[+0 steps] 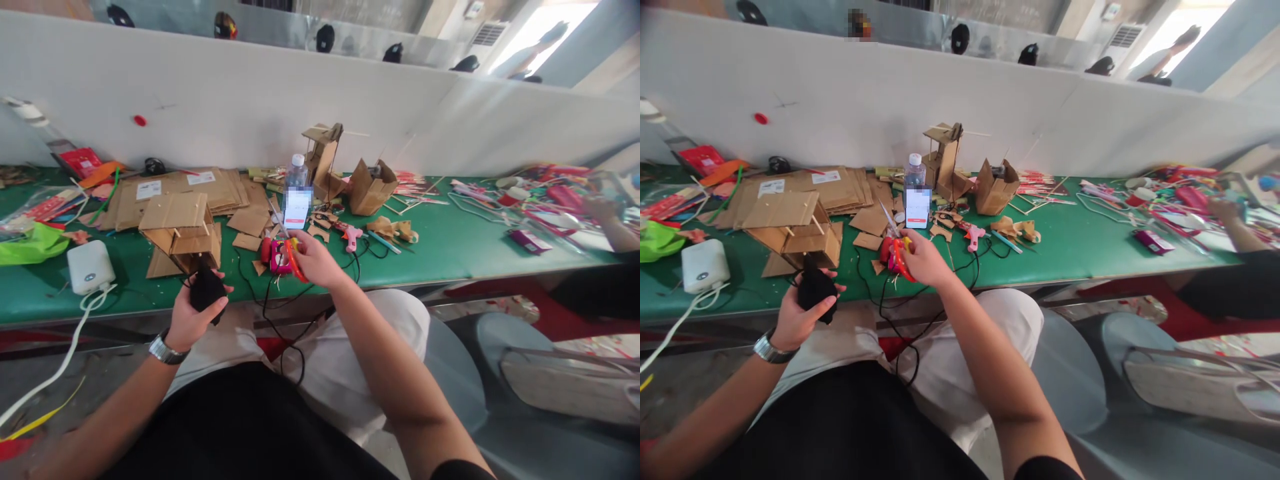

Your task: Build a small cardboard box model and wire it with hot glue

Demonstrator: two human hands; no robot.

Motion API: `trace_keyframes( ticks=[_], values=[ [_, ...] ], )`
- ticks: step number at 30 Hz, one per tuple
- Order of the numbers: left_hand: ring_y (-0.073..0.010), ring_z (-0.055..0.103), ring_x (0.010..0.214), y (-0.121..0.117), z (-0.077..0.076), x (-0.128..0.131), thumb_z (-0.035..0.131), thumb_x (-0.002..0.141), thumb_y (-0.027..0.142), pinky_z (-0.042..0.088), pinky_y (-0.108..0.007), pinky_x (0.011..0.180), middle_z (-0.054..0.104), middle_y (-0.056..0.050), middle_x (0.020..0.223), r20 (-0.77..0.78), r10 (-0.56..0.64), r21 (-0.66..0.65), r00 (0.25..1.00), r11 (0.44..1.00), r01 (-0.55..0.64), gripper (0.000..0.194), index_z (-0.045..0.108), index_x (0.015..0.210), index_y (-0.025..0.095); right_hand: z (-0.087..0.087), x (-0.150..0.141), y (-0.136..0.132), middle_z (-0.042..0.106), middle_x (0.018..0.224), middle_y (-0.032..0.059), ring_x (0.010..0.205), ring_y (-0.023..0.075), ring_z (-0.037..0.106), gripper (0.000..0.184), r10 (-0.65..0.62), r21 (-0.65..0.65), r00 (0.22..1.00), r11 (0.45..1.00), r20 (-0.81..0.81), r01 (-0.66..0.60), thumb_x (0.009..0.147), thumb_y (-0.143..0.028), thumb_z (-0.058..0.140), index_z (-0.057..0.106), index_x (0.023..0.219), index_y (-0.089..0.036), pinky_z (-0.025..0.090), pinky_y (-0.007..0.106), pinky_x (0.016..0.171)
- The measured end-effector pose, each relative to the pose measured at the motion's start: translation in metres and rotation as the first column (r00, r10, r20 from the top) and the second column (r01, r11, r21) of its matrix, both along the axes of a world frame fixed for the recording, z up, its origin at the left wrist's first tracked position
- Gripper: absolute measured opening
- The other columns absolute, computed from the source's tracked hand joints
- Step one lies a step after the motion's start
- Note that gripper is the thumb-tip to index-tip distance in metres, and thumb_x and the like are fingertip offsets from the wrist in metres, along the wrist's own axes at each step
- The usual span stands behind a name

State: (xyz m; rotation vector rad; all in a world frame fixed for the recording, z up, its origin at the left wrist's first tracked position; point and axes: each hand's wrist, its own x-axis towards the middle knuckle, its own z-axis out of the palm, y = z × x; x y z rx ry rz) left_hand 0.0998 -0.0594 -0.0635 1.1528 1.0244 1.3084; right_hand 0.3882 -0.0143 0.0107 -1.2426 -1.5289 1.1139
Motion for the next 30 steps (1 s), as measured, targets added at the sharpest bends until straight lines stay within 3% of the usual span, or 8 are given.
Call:
trace_keyframes(
  ticks=[2, 4, 6, 12, 19, 27, 28, 30],
  values=[
    [-0.0248, 0.08, 0.101, -0.003, 0.001, -0.002, 0.099, 0.064, 0.028, 0.065, -0.036, 0.089, 0.073, -0.012, 0.129, -0.037, 0.002, 0.002, 0.999, 1.0, -0.002, 0.068, 0.066, 0.124, 0.021, 0.011, 0.027, 0.01, 0.076, 0.095, 0.0064, 0.082, 0.0212, 0.069, 0.035, -0.18, 0.155, 0.909, 0.979, 0.377, 0.13, 0.093, -0.033, 0.066, 0.066, 0.125, -0.02, 0.052, 0.033, 0.077],
    [-0.0262, 0.08, 0.103, -0.006, -0.001, -0.004, 0.097, 0.067, 0.032, 0.066, -0.039, 0.093, 0.077, -0.014, 0.122, -0.104, -0.007, 0.007, 0.995, 1.0, 0.008, 0.07, 0.066, 0.127, 0.018, 0.02, 0.056, 0.019, 0.078, 0.11, 0.0108, 0.096, 0.0272, 0.071, 0.041, -0.283, 0.204, 0.725, 0.959, 0.628, 0.198, 0.091, -0.027, 0.066, 0.065, 0.131, -0.02, 0.052, 0.037, 0.086],
    [-0.0272, 0.08, 0.102, -0.009, -0.006, -0.007, 0.095, 0.07, 0.036, 0.065, -0.044, 0.098, 0.08, -0.013, 0.111, -0.171, -0.018, 0.014, 0.985, 1.0, 0.021, 0.065, 0.067, 0.125, 0.015, 0.024, 0.084, 0.024, 0.079, 0.115, 0.0125, 0.101, 0.0308, 0.072, 0.04, -0.251, 0.131, 0.575, 0.961, 0.778, 0.242, 0.092, -0.035, 0.067, 0.067, 0.13, -0.022, 0.053, 0.038, 0.088],
    [-0.0308, 0.081, 0.099, -0.018, -0.02, -0.006, 0.09, 0.074, 0.041, 0.066, -0.049, 0.097, 0.082, -0.015, 0.103, -0.224, -0.078, -0.022, 0.971, 0.997, 0.075, 0.054, 0.067, 0.115, 0.015, 0.002, 0.121, 0.016, 0.076, 0.126, 0.0187, 0.112, 0.0336, 0.073, 0.044, -0.03, -0.096, 0.345, 0.935, 0.938, 0.342, 0.091, -0.03, 0.067, 0.07, 0.132, -0.016, 0.054, 0.037, 0.094],
    [-0.0273, 0.081, 0.088, -0.024, -0.017, 0.013, 0.091, 0.072, 0.042, 0.068, -0.044, 0.087, 0.082, -0.01, 0.097, -0.238, -0.115, -0.029, 0.964, 0.993, 0.111, 0.054, 0.065, 0.113, 0.016, -0.024, 0.101, 0.014, 0.073, 0.129, 0.027, 0.119, 0.0383, 0.073, 0.047, -0.043, -0.118, 0.327, 0.883, 0.944, 0.455, 0.101, -0.032, 0.057, 0.06, 0.141, -0.007, 0.055, 0.044, 0.098],
    [-0.0267, 0.076, 0.097, -0.024, -0.013, 0.028, 0.089, 0.073, 0.052, 0.063, -0.045, 0.092, 0.077, -0.01, 0.104, -0.385, -0.087, 0.004, 0.919, 0.995, 0.097, 0.06, 0.066, 0.116, 0.017, -0.015, 0.073, 0.01, 0.072, 0.132, 0.0246, 0.123, 0.039, 0.071, 0.044, -0.2, 0.029, 0.335, 0.891, 0.921, 0.453, 0.105, -0.035, 0.056, 0.057, 0.142, -0.013, 0.054, 0.048, 0.101],
    [-0.0265, 0.075, 0.099, -0.024, -0.012, 0.031, 0.09, 0.073, 0.051, 0.062, -0.045, 0.093, 0.076, -0.009, 0.107, -0.406, -0.094, 0.017, 0.909, 0.994, 0.11, 0.063, 0.064, 0.12, 0.018, -0.013, 0.065, 0.006, 0.073, 0.13, 0.0218, 0.121, 0.037, 0.071, 0.043, -0.224, 0.055, 0.38, 0.912, 0.898, 0.408, 0.105, -0.039, 0.057, 0.059, 0.141, -0.015, 0.054, 0.047, 0.101],
    [-0.0263, 0.074, 0.102, -0.022, -0.008, 0.037, 0.091, 0.073, 0.048, 0.062, -0.045, 0.093, 0.074, -0.009, 0.113, -0.429, -0.115, 0.049, 0.896, 0.987, 0.15, 0.073, 0.058, 0.131, 0.02, -0.009, 0.044, -0.005, 0.075, 0.125, 0.0158, 0.112, 0.0308, 0.073, 0.046, -0.165, 0.077, 0.63, 0.983, 0.759, 0.165, 0.1, -0.047, 0.068, 0.065, 0.135, -0.017, 0.056, 0.043, 0.098]
  ],
)
